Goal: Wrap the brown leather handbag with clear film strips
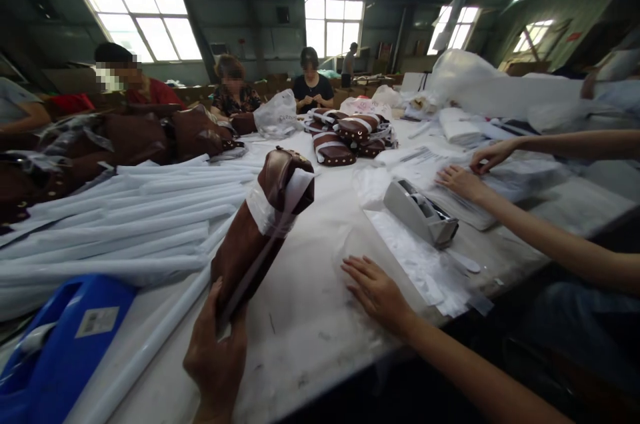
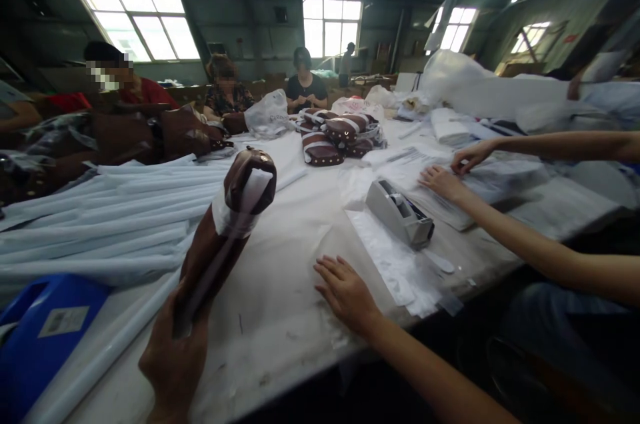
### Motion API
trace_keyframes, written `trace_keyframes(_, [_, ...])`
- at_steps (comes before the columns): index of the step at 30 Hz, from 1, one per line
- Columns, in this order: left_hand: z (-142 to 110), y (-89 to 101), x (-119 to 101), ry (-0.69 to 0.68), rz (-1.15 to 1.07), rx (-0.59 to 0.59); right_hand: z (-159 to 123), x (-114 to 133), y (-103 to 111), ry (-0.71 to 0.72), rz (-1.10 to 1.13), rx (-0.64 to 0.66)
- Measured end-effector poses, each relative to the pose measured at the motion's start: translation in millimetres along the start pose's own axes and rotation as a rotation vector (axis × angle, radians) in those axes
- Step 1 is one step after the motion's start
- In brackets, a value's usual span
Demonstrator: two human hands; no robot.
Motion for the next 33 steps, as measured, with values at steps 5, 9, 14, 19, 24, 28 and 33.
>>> trace_keyframes(5, [0.7, 1.1, 2.9, 0.021, -0.012, 0.008, 21.8, -16.7, -29.7, -0.112, -0.173, 0.125])
trace_keyframes(9, [-0.2, 0.3, 4.9, 0.038, -0.026, 0.006, 37.8, -33.0, -34.0, -0.219, -0.268, 0.134])
trace_keyframes(14, [4.3, -0.4, 1.0, 0.021, -0.019, 0.014, 81.8, -24.3, -40.0, -0.174, -0.222, 0.203])
trace_keyframes(19, [22.0, 4.4, -1.5, -0.008, -0.048, 0.025, 73.4, -1.5, -30.5, -0.098, -0.136, 0.125])
trace_keyframes(24, [40.0, 8.0, 4.9, 0.110, -0.103, 0.035, 24.0, 20.0, -43.6, 0.059, -0.131, 0.153])
trace_keyframes(28, [48.2, 1.9, -14.1, 0.067, -0.169, 0.035, 53.6, 31.0, -62.4, 0.032, -0.054, 0.219])
trace_keyframes(33, [42.2, -12.2, -71.7, -0.311, -0.150, 0.061, 72.5, 64.7, -37.7, 0.158, 0.142, 0.025])
Point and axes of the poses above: each hand's wrist, its own z-axis towards the middle knuckle, its own y-axis out of the back of the hand, x = y × z, the point moved 10 cm from there along z, towards the middle knuckle, and after that the axes turned 6 degrees about x, right-handed, at the moved point
